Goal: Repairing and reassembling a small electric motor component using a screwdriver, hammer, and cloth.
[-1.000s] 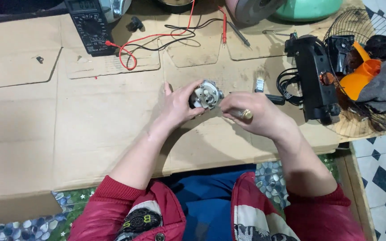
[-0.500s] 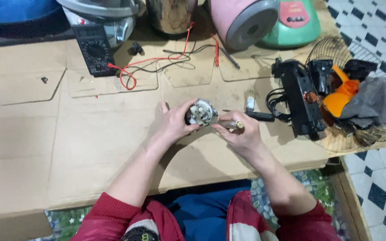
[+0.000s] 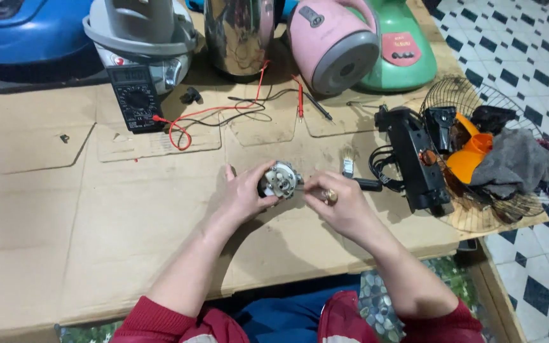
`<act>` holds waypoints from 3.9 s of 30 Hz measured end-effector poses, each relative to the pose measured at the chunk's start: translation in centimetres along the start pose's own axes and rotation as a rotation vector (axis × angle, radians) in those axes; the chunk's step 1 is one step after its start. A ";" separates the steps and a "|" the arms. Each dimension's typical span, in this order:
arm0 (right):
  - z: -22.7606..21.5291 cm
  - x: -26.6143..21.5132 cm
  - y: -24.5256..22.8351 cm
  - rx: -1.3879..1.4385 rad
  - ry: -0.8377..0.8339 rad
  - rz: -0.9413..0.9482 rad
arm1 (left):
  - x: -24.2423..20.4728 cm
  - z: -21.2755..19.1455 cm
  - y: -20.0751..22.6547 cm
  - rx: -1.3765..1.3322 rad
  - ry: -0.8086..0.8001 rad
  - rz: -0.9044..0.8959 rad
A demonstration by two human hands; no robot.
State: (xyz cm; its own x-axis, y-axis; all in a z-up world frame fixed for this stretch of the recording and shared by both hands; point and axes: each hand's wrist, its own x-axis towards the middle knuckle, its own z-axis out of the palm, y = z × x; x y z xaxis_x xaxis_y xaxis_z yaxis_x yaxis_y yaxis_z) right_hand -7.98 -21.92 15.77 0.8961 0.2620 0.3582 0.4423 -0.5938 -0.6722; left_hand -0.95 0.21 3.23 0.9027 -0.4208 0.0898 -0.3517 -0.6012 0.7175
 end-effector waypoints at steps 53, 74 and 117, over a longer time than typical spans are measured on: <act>3.6 1.6 0.7 0.149 0.359 -0.047 | 0.1 -0.3 0.4 0.055 0.003 -0.028; 3.9 1.2 -1.3 -0.008 0.353 -0.136 | 0.3 1.5 -1.5 0.055 0.071 0.045; 0.4 4.9 -0.5 0.052 0.062 -0.043 | -0.3 0.5 0.1 0.004 0.091 0.037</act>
State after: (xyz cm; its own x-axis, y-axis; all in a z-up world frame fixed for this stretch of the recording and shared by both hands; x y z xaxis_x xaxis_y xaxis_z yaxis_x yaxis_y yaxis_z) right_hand -3.81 -20.03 17.64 0.8728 0.2380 0.4261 0.4834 -0.5420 -0.6874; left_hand -1.36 -0.05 2.97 0.9075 -0.3801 0.1787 -0.3865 -0.5891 0.7096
